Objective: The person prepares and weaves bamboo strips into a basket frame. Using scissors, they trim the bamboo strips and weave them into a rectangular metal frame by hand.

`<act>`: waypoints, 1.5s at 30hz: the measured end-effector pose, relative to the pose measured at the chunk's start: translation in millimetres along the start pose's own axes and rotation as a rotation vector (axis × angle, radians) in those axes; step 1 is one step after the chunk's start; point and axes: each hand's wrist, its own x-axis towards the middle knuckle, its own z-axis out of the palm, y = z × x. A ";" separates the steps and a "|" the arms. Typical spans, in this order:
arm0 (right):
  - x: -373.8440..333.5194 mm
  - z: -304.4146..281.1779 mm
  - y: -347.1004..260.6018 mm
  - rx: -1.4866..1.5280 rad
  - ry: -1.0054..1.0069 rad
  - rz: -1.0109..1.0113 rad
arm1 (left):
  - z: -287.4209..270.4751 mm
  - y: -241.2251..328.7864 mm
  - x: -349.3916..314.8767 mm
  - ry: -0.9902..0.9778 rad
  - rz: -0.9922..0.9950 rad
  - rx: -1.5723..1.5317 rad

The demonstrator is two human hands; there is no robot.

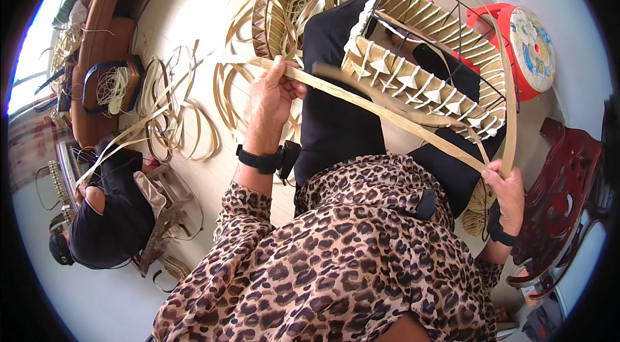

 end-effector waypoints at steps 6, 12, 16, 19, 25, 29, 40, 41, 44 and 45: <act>-11.0 -27.7 14.7 -0.034 0.055 0.053 | -1.7 -8.7 2.5 -0.095 -0.045 -0.024; -17.3 -31.8 26.0 -0.092 0.067 0.108 | -0.7 -6.1 2.9 -0.065 -0.037 0.010; -15.2 -23.3 18.5 -0.264 0.121 0.032 | 13.7 -0.6 -6.0 -0.096 -0.002 0.131; -11.7 -2.3 12.4 -0.241 0.200 -0.133 | 34.2 0.6 -17.8 -0.156 -0.055 0.256; -3.0 75.9 -25.0 -0.460 0.154 -0.389 | 83.0 -23.1 -40.9 -0.379 -0.146 0.214; 6.6 102.8 -23.0 -0.816 0.092 -0.482 | 102.6 -37.6 -49.4 -0.504 -0.216 -0.185; 2.4 86.7 -13.6 -0.981 -0.144 -0.265 | 106.7 -46.6 -31.7 -0.559 -0.165 -0.436; 1.1 81.3 -13.9 -0.920 -0.206 -0.309 | 106.7 -48.6 -32.9 -0.583 -0.179 -0.437; 12.6 77.7 -31.3 -0.554 -0.177 -0.457 | 110.3 -49.1 -38.0 -0.619 -0.229 -0.367; 18.1 80.2 -45.1 -0.445 -0.127 -0.486 | 110.9 -49.9 -39.9 -0.649 -0.254 -0.335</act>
